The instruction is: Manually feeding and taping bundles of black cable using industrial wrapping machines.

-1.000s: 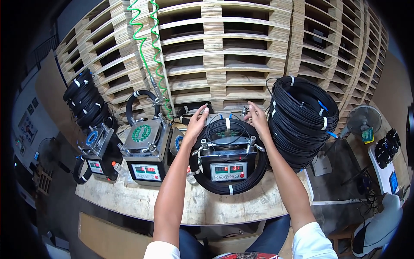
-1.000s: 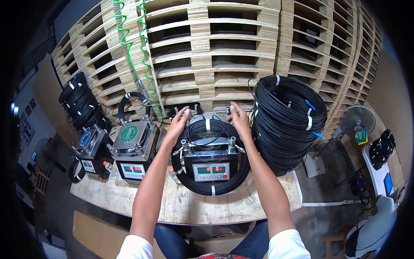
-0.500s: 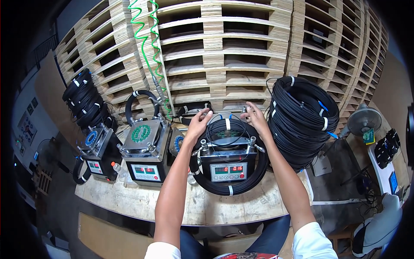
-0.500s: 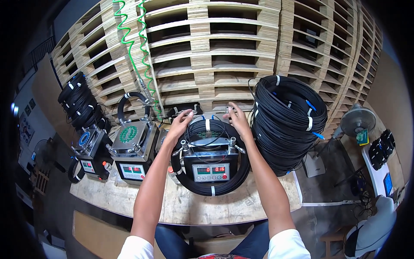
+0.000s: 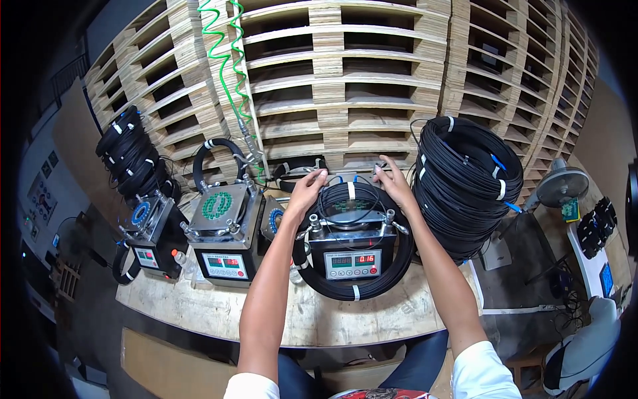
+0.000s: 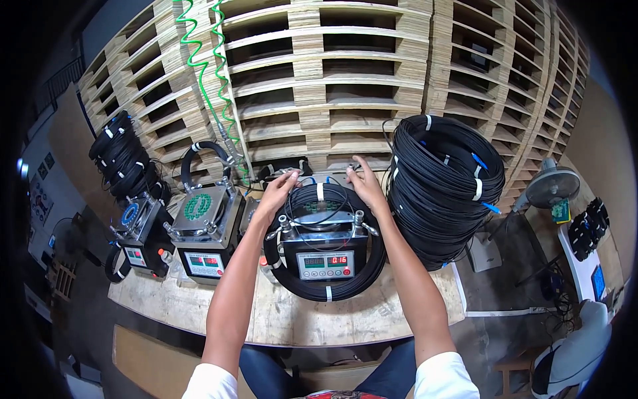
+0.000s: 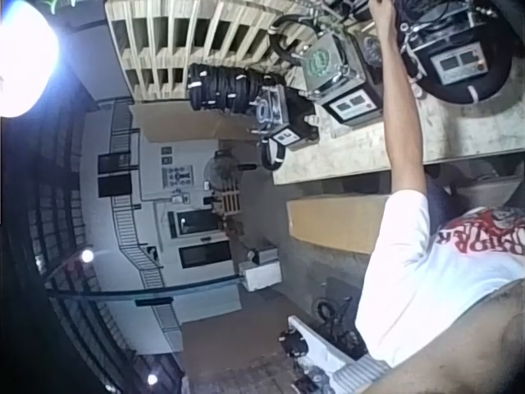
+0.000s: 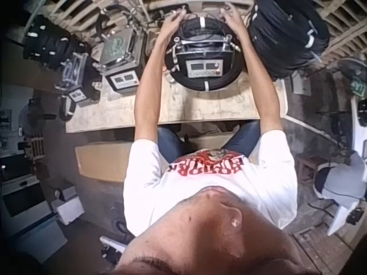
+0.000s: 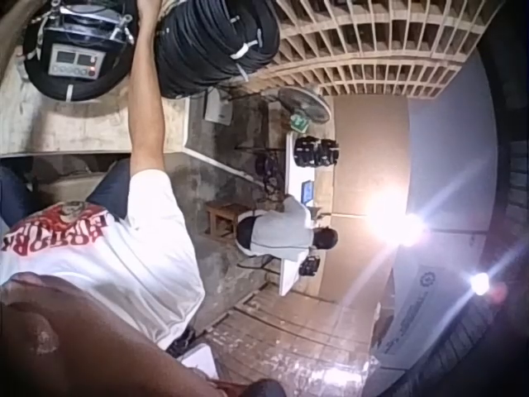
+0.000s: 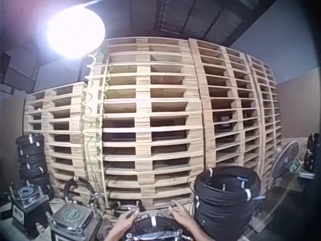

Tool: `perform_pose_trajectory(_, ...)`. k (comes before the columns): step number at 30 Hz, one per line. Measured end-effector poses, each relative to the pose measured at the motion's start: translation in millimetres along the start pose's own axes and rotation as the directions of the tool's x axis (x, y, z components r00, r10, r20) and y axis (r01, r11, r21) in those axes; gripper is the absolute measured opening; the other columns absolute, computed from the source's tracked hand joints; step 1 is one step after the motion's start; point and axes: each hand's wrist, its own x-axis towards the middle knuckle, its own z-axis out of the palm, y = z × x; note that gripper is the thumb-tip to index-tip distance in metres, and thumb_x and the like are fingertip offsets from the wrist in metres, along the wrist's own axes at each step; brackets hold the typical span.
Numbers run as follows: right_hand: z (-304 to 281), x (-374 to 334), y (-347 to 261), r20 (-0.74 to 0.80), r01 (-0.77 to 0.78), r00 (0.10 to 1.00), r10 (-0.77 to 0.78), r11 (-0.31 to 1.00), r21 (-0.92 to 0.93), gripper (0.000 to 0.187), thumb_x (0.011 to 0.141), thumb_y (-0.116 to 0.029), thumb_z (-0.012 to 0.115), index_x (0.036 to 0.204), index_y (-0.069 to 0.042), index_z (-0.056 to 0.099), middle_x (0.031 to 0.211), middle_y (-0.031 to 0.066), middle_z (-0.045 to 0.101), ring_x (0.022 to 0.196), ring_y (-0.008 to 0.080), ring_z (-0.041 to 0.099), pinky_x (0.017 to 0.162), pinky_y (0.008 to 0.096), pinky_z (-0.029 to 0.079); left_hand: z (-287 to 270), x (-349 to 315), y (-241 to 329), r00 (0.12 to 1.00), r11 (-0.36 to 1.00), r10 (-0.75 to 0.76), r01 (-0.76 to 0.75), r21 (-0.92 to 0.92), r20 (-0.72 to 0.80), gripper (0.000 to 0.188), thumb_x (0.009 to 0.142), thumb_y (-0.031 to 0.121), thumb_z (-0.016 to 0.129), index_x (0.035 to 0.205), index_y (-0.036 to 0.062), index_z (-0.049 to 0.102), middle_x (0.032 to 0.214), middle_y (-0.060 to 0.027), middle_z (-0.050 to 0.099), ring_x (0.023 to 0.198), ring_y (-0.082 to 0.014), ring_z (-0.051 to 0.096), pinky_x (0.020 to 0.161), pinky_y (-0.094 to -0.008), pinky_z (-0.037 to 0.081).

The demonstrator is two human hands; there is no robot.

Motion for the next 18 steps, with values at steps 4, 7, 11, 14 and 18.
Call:
perform_pose_trajectory(4,4,-3,-5,-0.005,-0.049,0.999,0.049,0.996,0.074,0.057,0.099,-0.032,0.058,0.147,-0.009,0.038,0.085,0.0074,0.068,0.069,0.009,0.054,0.064,0.023,0.044,-4,-1,-4,1.0,1.0,0.006,-0.005,-0.031,0.02,0.05,0.096,0.04,0.064,0.131,0.0042,0.061,0.108,-0.0086,0.069,0.1,-0.0124,0.061,0.091,-0.0254,0.045)
perform_pose_trajectory(7,2,-5,-6,-0.022,-0.089,0.995,0.093,0.987,0.134,0.057,0.099,-0.033,0.057,0.148,-0.01,0.037,0.085,0.0072,0.068,0.071,0.0083,0.055,0.063,0.023,0.044,-2,-4,1,0.998,0.998,0.014,-0.01,-0.07,0.057,0.049,0.097,0.038,0.062,0.133,0.0045,0.06,0.11,-0.0086,0.069,0.102,-0.0124,0.061,0.092,-0.0257,0.045)
perform_pose_trajectory(11,0,-6,-10,-0.039,-0.072,0.996,0.078,0.989,0.128,0.059,0.1,-0.033,0.057,0.15,-0.011,0.035,0.083,0.007,0.068,0.07,0.0075,0.056,0.062,0.0222,0.044,-1,-7,11,0.994,0.998,-0.033,0.039,-0.053,0.108,0.046,0.1,0.037,0.057,0.135,0.006,0.059,0.112,-0.006,0.067,0.106,-0.0121,0.061,0.096,-0.026,0.044)
perform_pose_trajectory(14,4,-9,-15,-0.024,-0.1,0.994,0.105,0.985,0.14,0.06,0.1,-0.034,0.056,0.151,-0.011,0.034,0.079,0.0067,0.068,0.066,0.0075,0.056,0.062,0.0217,0.043,-4,-9,12,0.988,0.997,-0.036,0.046,-0.059,0.151,0.047,0.101,0.039,0.056,0.134,0.0062,0.059,0.112,-0.0059,0.067,0.108,-0.0124,0.06,0.097,-0.0258,0.044)
perform_pose_trajectory(18,0,-5,-9,-0.009,-0.099,0.995,0.1,0.99,0.104,0.057,0.102,-0.038,0.053,0.149,-0.01,0.037,0.084,0.0119,0.069,0.072,0.0112,0.063,0.062,0.0221,0.048,-2,-9,14,0.987,0.996,-0.068,0.076,-0.048,0.146,0.049,0.101,0.043,0.054,0.131,0.0059,0.062,0.109,-0.0053,0.067,0.108,-0.0125,0.06,0.095,-0.0257,0.044)
